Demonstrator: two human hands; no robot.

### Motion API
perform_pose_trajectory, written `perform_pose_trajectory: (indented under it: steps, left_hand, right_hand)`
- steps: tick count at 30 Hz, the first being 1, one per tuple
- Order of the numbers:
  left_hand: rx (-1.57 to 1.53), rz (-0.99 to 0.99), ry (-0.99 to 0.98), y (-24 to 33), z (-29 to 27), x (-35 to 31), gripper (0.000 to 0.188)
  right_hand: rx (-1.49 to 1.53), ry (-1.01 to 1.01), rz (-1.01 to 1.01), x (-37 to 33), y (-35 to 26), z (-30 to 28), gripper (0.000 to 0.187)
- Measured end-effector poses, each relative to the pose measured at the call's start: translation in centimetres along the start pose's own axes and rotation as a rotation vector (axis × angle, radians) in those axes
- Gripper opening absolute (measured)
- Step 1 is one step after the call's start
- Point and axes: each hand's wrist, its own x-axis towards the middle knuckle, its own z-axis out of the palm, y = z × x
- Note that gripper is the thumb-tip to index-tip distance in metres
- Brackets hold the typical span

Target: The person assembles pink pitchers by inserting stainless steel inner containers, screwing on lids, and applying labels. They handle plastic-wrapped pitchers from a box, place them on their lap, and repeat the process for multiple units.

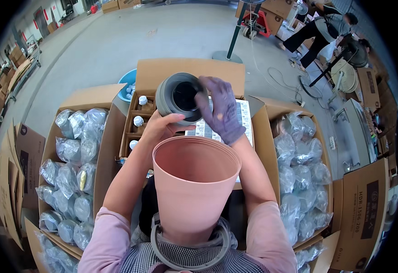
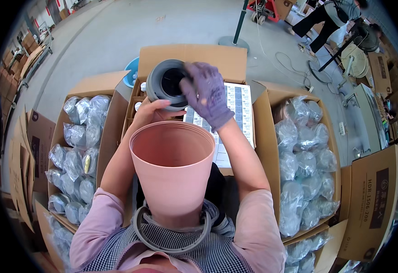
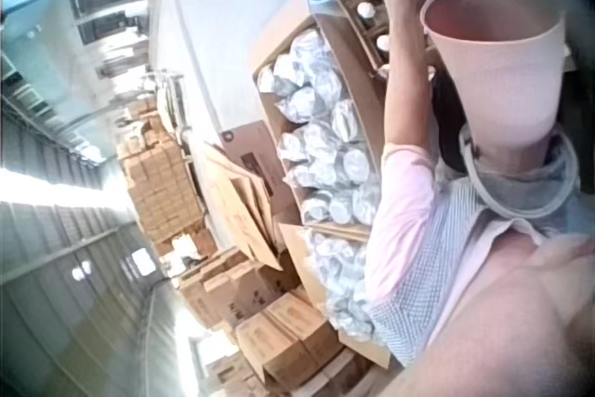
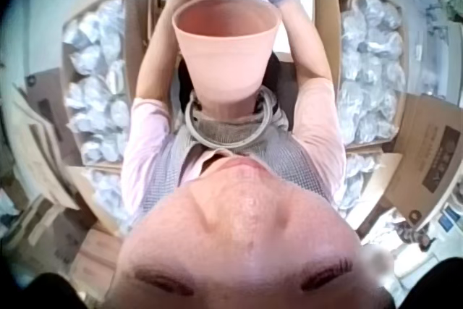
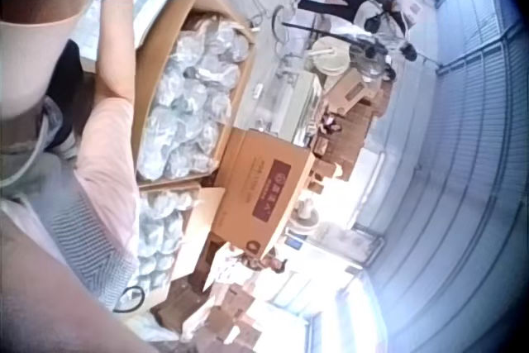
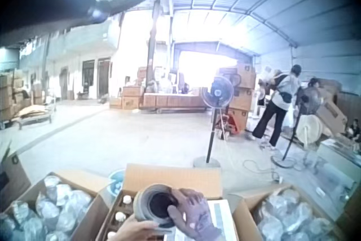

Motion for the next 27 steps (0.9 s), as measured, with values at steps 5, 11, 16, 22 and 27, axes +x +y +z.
perform_pose_trajectory:
  steps: [5, 11, 16, 22, 27]
  left_hand:
    - [0.691, 0.285, 0.101, -3.2, -2.1, 1.5, 0.049]
    - [1.305, 0.940, 0.093, -4.8, 0.2, 1.7, 0.078]
    - [0.762, 0.651, 0.159, -6.7, -0.4, 1.6, 0.080]
    - [1.422, 0.930, -0.017, -5.4, 0.2, 0.5, 0.056]
    - [0.785, 0.385, 0.378, -1.6, -3.4, -1.9, 0.046]
  right_hand:
    - [0.186, -0.090, 0.079, -0.1, -2.5, -0.1, 0.064]
    - [1.719, 0.130, 1.250, -1.9, -0.6, 2.6, 0.045]
    - [0.803, 0.084, 0.432, -2.3, -2.9, 1.0, 0.046]
    - [1.432, -0.090, 0.660, -5.2, 2.2, 2.9, 0.052]
    - [1.231, -0.575, 1.132, -0.6, 1.2, -1.0, 0.050]
